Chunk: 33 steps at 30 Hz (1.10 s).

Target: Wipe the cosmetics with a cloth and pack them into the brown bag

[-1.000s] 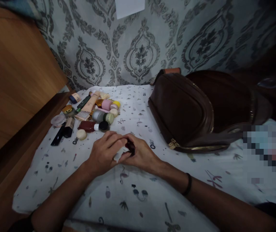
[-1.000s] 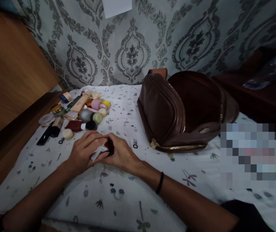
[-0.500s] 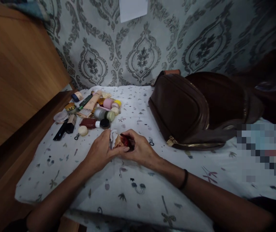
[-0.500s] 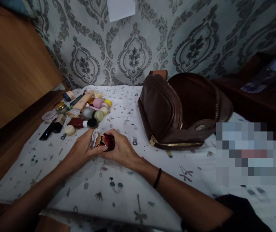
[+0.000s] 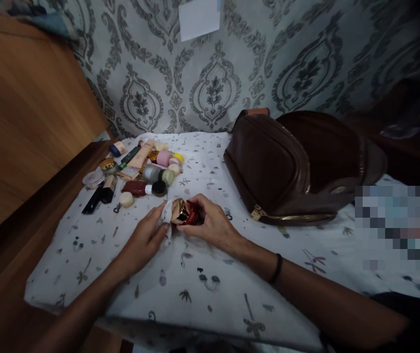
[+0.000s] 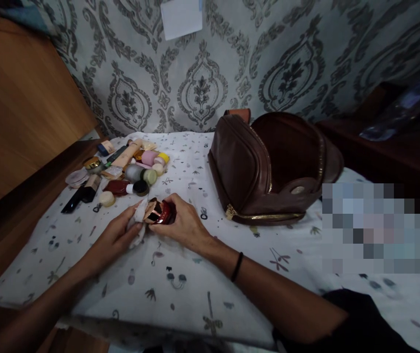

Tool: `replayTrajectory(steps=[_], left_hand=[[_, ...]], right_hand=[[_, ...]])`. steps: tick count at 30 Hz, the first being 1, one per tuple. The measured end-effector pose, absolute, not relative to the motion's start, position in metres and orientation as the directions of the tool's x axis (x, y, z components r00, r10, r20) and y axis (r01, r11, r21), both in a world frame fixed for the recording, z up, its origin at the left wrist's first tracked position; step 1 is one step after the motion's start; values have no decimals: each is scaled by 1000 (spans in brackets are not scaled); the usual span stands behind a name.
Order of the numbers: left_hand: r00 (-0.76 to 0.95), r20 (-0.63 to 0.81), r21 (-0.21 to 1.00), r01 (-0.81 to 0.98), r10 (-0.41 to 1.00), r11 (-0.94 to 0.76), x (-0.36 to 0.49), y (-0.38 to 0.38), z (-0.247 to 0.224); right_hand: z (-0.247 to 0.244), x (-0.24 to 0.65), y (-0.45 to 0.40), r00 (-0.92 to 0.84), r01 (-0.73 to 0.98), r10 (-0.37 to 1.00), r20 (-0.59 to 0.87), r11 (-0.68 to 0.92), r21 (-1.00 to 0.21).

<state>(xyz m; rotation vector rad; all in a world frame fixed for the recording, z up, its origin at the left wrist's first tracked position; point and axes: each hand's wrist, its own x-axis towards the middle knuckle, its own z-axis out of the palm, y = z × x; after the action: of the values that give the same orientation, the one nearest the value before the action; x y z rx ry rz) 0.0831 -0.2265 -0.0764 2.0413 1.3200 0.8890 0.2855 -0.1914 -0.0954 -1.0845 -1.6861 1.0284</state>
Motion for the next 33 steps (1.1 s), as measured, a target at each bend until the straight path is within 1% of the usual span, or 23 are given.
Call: replayTrajectory(steps=[5,8,10,12,14,16,18,20,22,23,25,27,29,33], left_hand=[[177,180,772,584,968,-251,93,-232,-72],[161,217,732,625,963,-269,98,-239,-72],[210,258,681,653,943,-331,100,-243,-75],[282,343,597,671,896,-440,101,-244,-77],[351,455,473,684,819,-555,102,-245,-79],[396,545,334,706,739,-624,102,-244,-79],[427,599,208,734,677,-647,102,-244,-78],[454,626,107,755,634,-647,103,-245,-78],[482,626,44,763,613,-645,104,-246,-77],[489,619,31,766,614,-642,105,-246,-76],[480,606,42,777,635,-628,108,-247,-73],[433,587,116,792,684,-600,112,-245,-66],[365,539,236,800,759,-552,115,-241,-56],[253,384,490,760,888,-428,114,-221,-37]], right_hand=[[-95,285,-190,-211,243,957,199,249,-938],[-92,285,-190,-186,240,967,175,218,-946],[-91,285,-190,-180,242,967,178,219,-945],[-92,285,-189,-178,253,964,198,239,-938],[-95,286,-188,-186,268,956,227,271,-924],[-97,287,-189,-191,291,943,272,319,-902],[-99,289,-191,-207,322,917,340,393,-861],[-100,289,-194,-242,344,871,427,489,-802],[-100,289,-196,-289,345,812,507,583,-736],[-101,289,-197,-316,343,783,536,621,-704],[-101,289,-198,-366,348,740,565,672,-654],[-101,288,-198,-400,367,725,561,687,-627],[-100,287,-198,-416,388,730,542,682,-620],[-99,288,-197,-446,387,723,528,687,-615]])
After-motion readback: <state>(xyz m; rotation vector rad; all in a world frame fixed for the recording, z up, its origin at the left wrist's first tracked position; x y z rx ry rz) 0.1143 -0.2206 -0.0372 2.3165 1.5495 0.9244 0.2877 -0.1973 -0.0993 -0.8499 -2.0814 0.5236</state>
